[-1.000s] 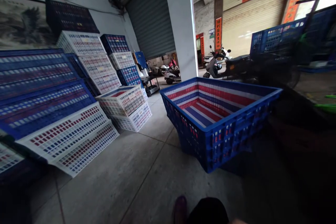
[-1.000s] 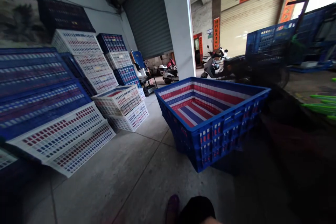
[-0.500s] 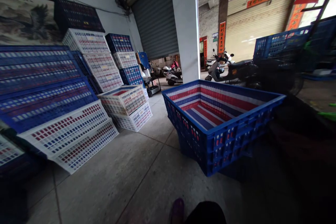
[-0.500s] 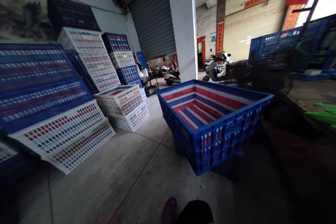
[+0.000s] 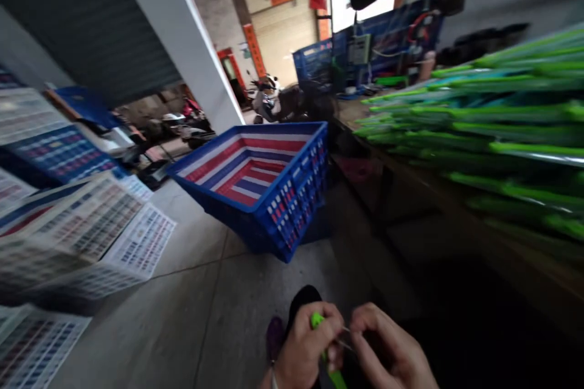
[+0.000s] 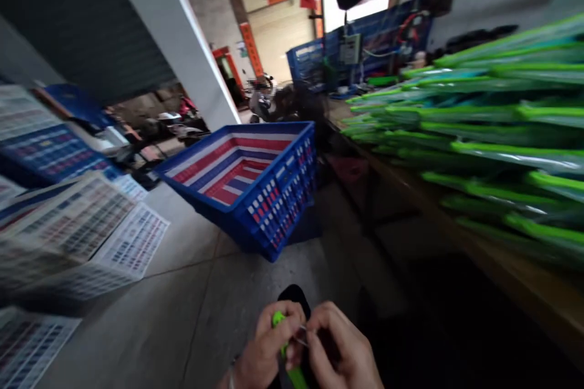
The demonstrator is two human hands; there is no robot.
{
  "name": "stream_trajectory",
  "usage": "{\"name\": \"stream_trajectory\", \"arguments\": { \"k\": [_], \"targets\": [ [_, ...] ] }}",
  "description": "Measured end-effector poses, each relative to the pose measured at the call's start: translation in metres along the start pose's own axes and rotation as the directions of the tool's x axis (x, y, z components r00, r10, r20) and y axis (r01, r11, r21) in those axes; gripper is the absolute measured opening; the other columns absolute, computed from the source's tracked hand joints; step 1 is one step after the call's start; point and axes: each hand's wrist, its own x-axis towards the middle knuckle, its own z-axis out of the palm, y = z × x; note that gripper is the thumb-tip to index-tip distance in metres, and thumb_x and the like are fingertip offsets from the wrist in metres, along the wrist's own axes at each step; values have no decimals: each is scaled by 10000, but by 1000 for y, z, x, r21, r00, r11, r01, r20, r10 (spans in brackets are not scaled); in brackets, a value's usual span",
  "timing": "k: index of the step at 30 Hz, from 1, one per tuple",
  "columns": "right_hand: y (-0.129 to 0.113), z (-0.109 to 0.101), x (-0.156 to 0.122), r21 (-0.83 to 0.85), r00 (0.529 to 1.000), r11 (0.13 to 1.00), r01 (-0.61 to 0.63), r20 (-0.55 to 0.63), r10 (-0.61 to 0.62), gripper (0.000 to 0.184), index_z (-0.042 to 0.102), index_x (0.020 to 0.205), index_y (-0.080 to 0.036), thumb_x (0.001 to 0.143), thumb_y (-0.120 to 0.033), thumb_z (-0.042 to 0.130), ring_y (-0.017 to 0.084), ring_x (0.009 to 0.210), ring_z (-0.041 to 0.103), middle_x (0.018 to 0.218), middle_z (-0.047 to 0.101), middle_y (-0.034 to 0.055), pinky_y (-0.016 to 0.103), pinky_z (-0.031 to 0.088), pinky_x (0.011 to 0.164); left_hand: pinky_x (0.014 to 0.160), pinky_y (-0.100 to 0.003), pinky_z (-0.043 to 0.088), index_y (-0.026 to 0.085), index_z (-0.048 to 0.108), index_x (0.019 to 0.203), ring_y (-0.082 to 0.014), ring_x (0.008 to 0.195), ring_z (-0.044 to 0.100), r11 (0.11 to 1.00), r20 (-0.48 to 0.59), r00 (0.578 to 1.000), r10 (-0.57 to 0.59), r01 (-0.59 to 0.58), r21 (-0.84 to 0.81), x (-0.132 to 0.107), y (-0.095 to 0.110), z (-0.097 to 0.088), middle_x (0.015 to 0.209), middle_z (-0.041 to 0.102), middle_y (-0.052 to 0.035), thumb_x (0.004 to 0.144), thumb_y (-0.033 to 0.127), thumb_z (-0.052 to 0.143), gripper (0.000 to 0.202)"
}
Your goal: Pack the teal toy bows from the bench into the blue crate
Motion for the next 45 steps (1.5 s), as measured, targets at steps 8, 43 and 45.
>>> {"name": "stream_trajectory", "arguments": {
  "k": [8,43,45],
  "targets": [
    [-9,1,-6,2,990,998,-56,-132,56,182,543,850,-205,1020,-235,484,111,670,561,779,579,-1,207,442,600,439,-190,335,160,549,737,-67,463,398,1000,51,999,4,-5,24,-2,12,5,579,455,35,899,457,711,376],
    [-5,-20,-78,-486,957,865,125,290,24,155,619,1146,-161,1011,-218,567,210,1075,664,1156,678,114,339,593,893,392,-158,386,138,609,689,-52,456,446,946,-111,989,97,-126,-299,51,86,-78,689,544,23,669,456,932,454],
    [14,-22,-91,-656,980,736,169,191,-55,307,577,1294,-140,991,-187,579,269,1210,612,1283,632,168,424,578,973,393,-162,393,133,596,673,-55,453,443,936,-135,985,107,-146,-320,50,94,-89,685,534,16,751,440,878,424]
  ]
}}
